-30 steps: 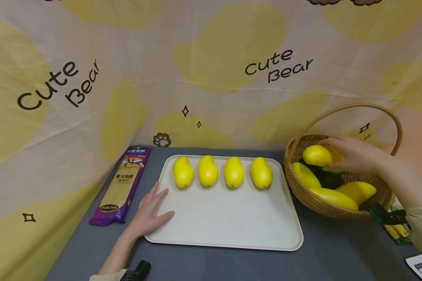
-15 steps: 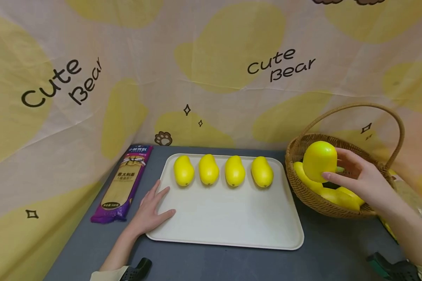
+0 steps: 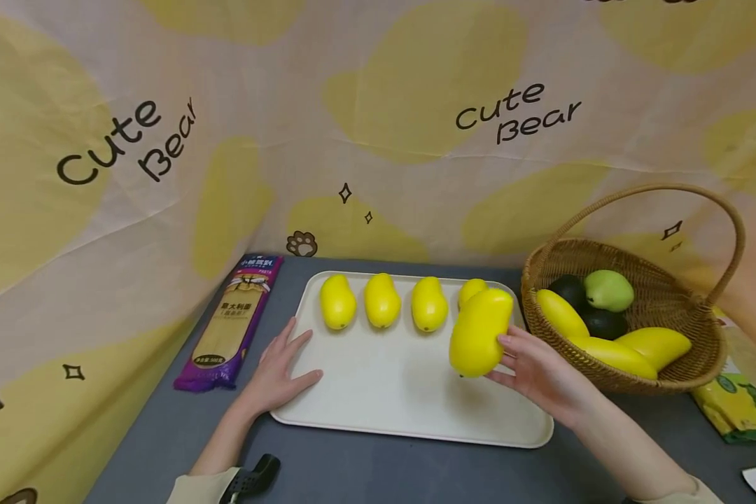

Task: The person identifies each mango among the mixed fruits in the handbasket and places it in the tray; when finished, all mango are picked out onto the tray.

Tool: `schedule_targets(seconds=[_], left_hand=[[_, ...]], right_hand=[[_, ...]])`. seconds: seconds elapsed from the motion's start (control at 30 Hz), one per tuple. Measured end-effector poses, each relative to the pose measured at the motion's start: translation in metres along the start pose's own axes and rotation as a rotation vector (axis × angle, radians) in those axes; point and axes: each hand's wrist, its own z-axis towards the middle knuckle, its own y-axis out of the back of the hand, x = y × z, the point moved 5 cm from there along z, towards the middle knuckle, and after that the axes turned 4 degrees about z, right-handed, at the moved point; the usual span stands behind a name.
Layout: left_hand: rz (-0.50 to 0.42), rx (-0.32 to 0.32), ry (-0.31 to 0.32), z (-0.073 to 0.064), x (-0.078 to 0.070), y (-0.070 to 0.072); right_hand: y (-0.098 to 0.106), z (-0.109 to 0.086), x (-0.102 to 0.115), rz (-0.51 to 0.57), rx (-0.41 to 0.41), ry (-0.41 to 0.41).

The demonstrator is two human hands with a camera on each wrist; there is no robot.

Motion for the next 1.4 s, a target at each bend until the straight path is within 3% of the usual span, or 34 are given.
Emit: schedule_targets(seconds=[0.37, 0.63, 0.8, 1.03, 1.23, 1.4], left_hand=[[-0.047, 0.0, 0.03, 0.001, -0.003, 0.003], [-0.089, -0.012, 0.057, 0.001, 0.002, 0.003], [-0.158, -0.032, 0.057, 0.002, 0.005, 0.004], [-0.252, -0.057, 0.055, 0.001, 0.004, 0.007], [-0.248, -0.063, 0.052, 0.001, 0.001, 0.009], [-0.239, -0.056, 0.059, 0.0, 0.002, 0.01]], right_hand=[[-0.031, 0.058, -0.071, 0.028, -0.059, -0.148], [-0.062, 0.092, -0.104, 0.049, 0.014, -0.173], [-0.078, 0.108, -0.112, -0.03, 0.017, -0.167], [-0.095, 0.129, -0.117, -0.253, -0.014, -0.146], [-0.096, 0.136, -0.119, -0.466, -0.022, -0.129], [-0.094, 0.136, -0.117, -0.483, -0.005, -0.1]])
